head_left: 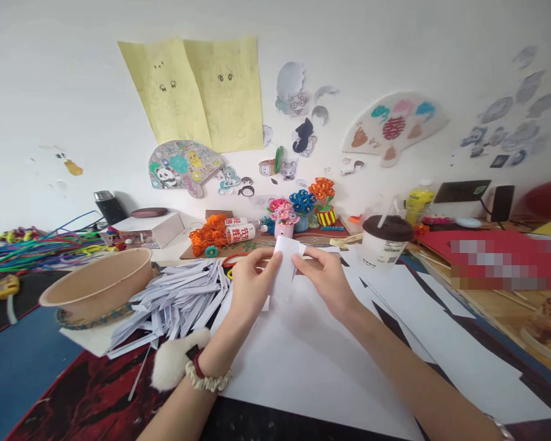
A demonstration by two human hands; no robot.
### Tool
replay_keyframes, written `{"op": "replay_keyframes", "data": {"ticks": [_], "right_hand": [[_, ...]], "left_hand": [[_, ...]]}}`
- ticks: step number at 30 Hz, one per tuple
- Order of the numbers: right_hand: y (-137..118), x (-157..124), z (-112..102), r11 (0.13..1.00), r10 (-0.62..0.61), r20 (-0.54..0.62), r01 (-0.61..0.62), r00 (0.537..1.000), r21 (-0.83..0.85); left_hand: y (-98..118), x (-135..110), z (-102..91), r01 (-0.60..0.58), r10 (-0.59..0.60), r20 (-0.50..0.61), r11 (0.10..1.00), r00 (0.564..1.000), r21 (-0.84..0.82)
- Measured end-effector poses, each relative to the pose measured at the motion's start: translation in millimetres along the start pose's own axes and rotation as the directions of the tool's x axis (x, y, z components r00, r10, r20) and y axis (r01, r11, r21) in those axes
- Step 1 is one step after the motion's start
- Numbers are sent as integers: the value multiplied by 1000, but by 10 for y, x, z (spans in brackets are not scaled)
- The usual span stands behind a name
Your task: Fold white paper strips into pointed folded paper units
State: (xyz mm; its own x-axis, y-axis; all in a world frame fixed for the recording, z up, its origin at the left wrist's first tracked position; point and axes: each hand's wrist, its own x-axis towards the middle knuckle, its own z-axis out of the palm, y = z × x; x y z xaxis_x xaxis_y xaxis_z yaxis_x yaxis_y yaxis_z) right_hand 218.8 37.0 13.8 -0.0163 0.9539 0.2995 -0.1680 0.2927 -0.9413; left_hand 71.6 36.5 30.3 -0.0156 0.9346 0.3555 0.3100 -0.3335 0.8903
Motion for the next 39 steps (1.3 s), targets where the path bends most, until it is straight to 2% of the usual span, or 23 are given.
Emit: {"op": "replay_keyframes", "data": {"ticks": [3, 7, 12, 24, 39], "right_hand": [[-19, 7, -11, 1000, -6, -60, 4, 998, -31], [-97, 8, -30, 1000, -16, -112, 13, 994, -27], [-135, 11, -60, 997, -59, -76, 54, 995, -57], [-90, 18, -109, 998, -55, 16, 55, 998, -22], [-93, 13, -108, 998, -63, 37, 63, 997, -1]], "left_hand": [[-4, -12, -4, -33, 33, -40, 999, 999, 11], [7, -27, 29, -26, 26, -3, 996, 1000, -85], [13, -35, 63, 18, -19, -4, 986, 1000, -168], [37, -61, 48, 43, -51, -37, 982, 998, -186], [40, -72, 54, 59, -71, -44, 971, 997, -231]]}}
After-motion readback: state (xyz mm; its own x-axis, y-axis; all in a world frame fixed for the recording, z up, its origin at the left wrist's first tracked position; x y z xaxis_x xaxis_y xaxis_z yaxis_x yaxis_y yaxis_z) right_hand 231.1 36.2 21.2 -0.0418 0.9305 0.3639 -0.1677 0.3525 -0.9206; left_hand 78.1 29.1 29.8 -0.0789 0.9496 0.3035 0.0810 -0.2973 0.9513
